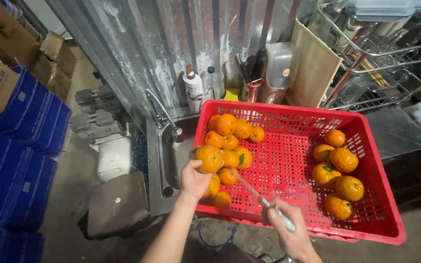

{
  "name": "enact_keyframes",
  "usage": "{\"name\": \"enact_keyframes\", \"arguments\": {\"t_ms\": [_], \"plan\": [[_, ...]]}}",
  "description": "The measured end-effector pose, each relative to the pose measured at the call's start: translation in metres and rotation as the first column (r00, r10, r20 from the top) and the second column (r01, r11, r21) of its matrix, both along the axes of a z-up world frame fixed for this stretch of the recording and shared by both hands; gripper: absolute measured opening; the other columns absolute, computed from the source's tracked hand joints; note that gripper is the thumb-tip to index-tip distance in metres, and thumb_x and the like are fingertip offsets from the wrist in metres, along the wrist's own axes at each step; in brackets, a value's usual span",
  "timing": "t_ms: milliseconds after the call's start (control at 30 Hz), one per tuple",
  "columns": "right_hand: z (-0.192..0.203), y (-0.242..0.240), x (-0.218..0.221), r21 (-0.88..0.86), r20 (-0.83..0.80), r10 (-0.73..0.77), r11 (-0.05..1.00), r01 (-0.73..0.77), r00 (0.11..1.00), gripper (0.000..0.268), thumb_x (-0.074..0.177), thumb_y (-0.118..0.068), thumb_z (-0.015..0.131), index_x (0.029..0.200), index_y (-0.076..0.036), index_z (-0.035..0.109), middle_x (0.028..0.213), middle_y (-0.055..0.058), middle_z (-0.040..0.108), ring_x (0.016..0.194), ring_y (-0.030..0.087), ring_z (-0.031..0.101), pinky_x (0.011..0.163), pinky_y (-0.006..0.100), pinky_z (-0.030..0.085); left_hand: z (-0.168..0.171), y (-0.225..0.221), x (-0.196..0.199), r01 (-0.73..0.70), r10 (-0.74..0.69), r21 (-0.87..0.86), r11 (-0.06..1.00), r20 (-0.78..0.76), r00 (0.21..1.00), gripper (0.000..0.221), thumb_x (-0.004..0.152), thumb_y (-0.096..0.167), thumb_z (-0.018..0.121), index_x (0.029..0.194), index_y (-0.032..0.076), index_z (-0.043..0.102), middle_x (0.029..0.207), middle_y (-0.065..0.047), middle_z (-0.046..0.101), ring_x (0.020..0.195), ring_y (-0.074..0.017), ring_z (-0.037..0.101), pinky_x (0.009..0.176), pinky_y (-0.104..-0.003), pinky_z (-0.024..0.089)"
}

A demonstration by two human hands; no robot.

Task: Removing stems and leaves from oranges using a small handheld tool while sorting them in a crate.

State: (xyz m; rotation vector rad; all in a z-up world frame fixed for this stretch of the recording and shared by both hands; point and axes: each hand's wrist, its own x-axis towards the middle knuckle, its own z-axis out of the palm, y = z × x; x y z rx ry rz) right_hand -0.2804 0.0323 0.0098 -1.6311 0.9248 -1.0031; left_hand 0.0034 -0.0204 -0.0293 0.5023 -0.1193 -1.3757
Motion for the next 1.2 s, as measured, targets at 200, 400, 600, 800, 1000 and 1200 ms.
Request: {"name": "enact_keyframes", "arguments": {"t_ms": [200,400,600,800,1000,1200], "plan": [[-0.01,0.004,0.002,-0.014,-0.004,-0.063,0.998,0.063,0.998,0.039,0.095,-0.04,0.059,0.07,-0.01,0.067,0.062,-0.002,0.066,0.056,0.01,0.057,0.055,0.027,0.044,-0.02,-0.002,0.003,0.031,0.017,-0.206,0.978,0.229,0.973,0.057,0.067,0.005,0.062,0.122,0.022,0.059,0.127,-0.012,0.056,0.114,-0.0345,0.055,0.085,-0.043,0.048],[0.006,0.003,0.003,-0.021,-0.027,-0.005,1.0,0.005,1.0,0.044,0.095,-0.043,0.056,0.068,-0.011,0.068,0.062,-0.001,0.069,0.056,0.01,0.061,0.058,0.027,0.046,-0.01,0.007,0.003,0.192,-0.058,-0.33,0.924,0.376,0.925,0.075,0.069,-0.001,0.068,0.138,0.018,0.046,0.128,-0.016,0.053,0.109,-0.0282,0.055,0.086,-0.036,0.049],[0.02,0.003,0.0,-0.045,-0.057,0.055,0.997,-0.058,0.997,0.043,0.095,-0.047,0.057,0.069,-0.014,0.069,0.06,-0.005,0.067,0.052,0.009,0.058,0.055,0.027,0.044,0.033,0.017,-0.002,0.07,0.179,-0.226,0.972,0.895,0.408,0.069,0.068,0.0,0.073,0.133,0.013,0.053,0.14,-0.013,0.058,0.133,-0.0277,0.056,0.107,-0.036,0.049],[0.02,0.008,0.002,-0.005,-0.172,0.042,0.999,-0.043,0.984,0.033,0.092,-0.04,0.064,0.072,-0.014,0.067,0.056,-0.007,0.056,0.049,0.008,0.047,0.049,0.028,0.038,0.028,0.012,0.003,-0.076,0.279,-0.278,0.958,0.96,0.003,0.075,0.06,0.0,0.09,0.128,0.012,0.061,0.132,-0.01,0.057,0.129,-0.0273,0.056,0.114,-0.041,0.044],[0.021,0.006,0.001,-0.042,-0.225,0.091,0.994,-0.103,0.97,0.034,0.092,-0.043,0.064,0.073,-0.015,0.063,0.058,-0.006,0.053,0.051,0.009,0.047,0.049,0.029,0.037,0.028,0.014,-0.002,-0.222,0.186,-0.212,0.952,0.974,-0.131,0.074,0.057,0.006,0.094,0.126,0.016,0.067,0.128,-0.008,0.057,0.123,-0.0269,0.056,0.109,-0.044,0.046],[0.017,0.005,0.0,-0.024,-0.293,0.083,0.995,-0.095,0.953,0.033,0.09,-0.044,0.064,0.072,-0.016,0.065,0.055,-0.006,0.055,0.048,0.008,0.048,0.048,0.03,0.038,0.023,0.006,-0.002,-0.317,0.149,-0.034,0.948,0.926,0.346,0.064,0.064,0.017,0.089,0.124,0.015,0.068,0.125,-0.005,0.07,0.114,-0.0181,0.065,0.098,-0.029,0.051]]}}
